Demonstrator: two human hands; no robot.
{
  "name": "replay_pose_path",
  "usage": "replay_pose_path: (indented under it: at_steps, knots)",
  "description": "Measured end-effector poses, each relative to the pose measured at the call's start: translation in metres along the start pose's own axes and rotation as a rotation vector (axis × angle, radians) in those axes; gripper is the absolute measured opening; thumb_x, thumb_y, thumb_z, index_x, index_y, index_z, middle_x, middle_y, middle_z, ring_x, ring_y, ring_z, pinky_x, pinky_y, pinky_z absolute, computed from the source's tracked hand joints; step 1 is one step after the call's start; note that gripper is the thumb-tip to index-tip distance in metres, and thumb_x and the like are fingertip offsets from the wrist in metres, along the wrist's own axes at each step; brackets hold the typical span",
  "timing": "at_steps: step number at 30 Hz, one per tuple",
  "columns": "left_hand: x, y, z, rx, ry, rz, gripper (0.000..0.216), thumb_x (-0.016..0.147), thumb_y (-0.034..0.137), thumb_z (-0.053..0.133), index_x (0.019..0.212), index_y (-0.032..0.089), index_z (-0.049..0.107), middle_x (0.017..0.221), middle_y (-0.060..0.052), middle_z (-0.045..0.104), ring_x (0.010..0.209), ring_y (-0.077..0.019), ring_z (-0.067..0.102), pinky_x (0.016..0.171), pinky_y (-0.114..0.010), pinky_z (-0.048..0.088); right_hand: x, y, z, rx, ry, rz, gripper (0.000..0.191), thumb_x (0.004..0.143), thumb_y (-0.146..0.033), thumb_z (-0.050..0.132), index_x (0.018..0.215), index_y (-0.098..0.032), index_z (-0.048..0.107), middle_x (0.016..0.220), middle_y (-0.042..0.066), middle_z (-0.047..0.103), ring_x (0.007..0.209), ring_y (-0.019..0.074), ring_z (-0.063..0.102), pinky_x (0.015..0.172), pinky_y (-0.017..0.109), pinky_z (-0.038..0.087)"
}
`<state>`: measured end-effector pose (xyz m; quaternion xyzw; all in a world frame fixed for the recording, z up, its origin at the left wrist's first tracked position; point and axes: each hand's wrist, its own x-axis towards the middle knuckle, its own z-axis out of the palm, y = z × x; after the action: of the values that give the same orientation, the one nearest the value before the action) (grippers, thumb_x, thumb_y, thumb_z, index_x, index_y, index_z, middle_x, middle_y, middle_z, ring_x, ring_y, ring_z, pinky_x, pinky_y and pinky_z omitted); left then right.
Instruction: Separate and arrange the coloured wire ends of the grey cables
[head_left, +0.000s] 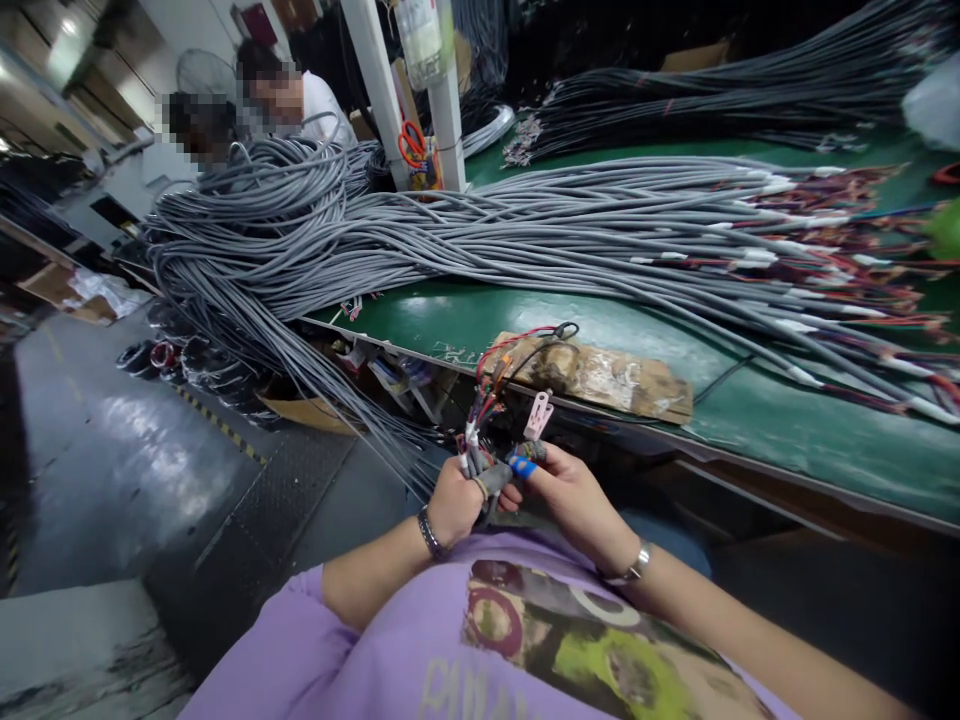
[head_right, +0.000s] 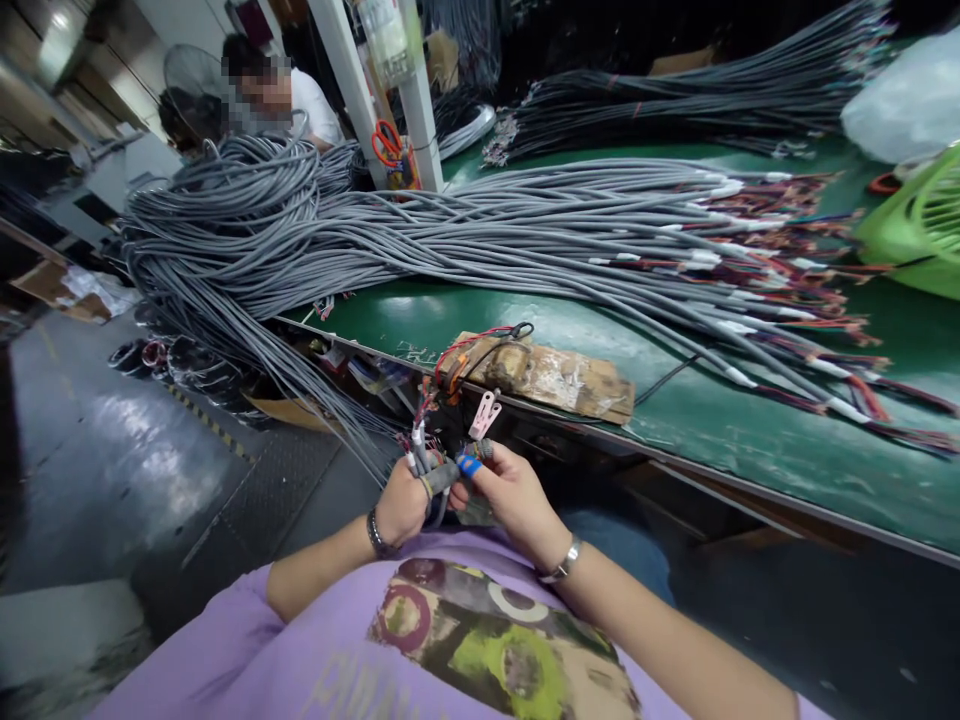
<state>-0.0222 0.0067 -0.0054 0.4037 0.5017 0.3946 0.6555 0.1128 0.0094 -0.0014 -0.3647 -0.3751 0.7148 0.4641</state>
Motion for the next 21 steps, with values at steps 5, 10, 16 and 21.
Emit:
replay_pose_path:
  at_steps: [5, 10, 16, 21]
  knots:
    - [-0.007, 0.002, -0.005, 0.082, -0.138, -0.064, 0.047, 0.065, 0.056, 0.074, 0.058, 0.01, 0.065, 0.053, -0.008, 0.064, 0.047, -0.0138, 0.058, 0.051, -0.025, 0.047, 0.002, -0.003, -0.006, -0.122, -0.109, 0.067, 0.03, 0.076, -0.046, 0.07, 0.075, -0.02, 0.054, 0.047, -0.003, 0.057, 0.04, 0.0131, 0.052, 0.048, 0.028, 0.038]
    - [-0.004, -0.008, -0.003, -0.073, 0.026, 0.004, 0.044, 0.066, 0.053, 0.074, 0.06, 0.011, 0.064, 0.053, -0.007, 0.065, 0.046, -0.0129, 0.057, 0.05, -0.025, 0.047, 0.004, -0.005, -0.002, -0.1, -0.043, 0.079, 0.033, 0.079, -0.049, 0.065, 0.073, -0.021, 0.049, 0.047, -0.003, 0.056, 0.044, 0.0129, 0.051, 0.048, 0.027, 0.034]
    - [-0.001, -0.009, 0.002, -0.195, 0.139, -0.009, 0.045, 0.06, 0.053, 0.078, 0.058, 0.011, 0.061, 0.051, -0.006, 0.064, 0.042, -0.0116, 0.055, 0.047, -0.024, 0.046, 0.003, -0.007, -0.002, -0.147, 0.122, 0.091, 0.041, 0.066, -0.054, 0.075, 0.065, -0.021, 0.051, 0.048, -0.004, 0.048, 0.045, 0.0096, 0.039, 0.047, 0.027, 0.03]
    - [-0.002, -0.007, 0.006, -0.236, 0.181, -0.003, 0.044, 0.063, 0.053, 0.076, 0.062, 0.012, 0.061, 0.052, -0.005, 0.064, 0.042, -0.0118, 0.056, 0.046, -0.023, 0.044, 0.003, -0.009, 0.002, -0.037, 0.096, 0.107, 0.04, 0.066, -0.05, 0.077, 0.064, -0.022, 0.049, 0.048, -0.005, 0.045, 0.045, 0.0114, 0.045, 0.048, 0.029, 0.035]
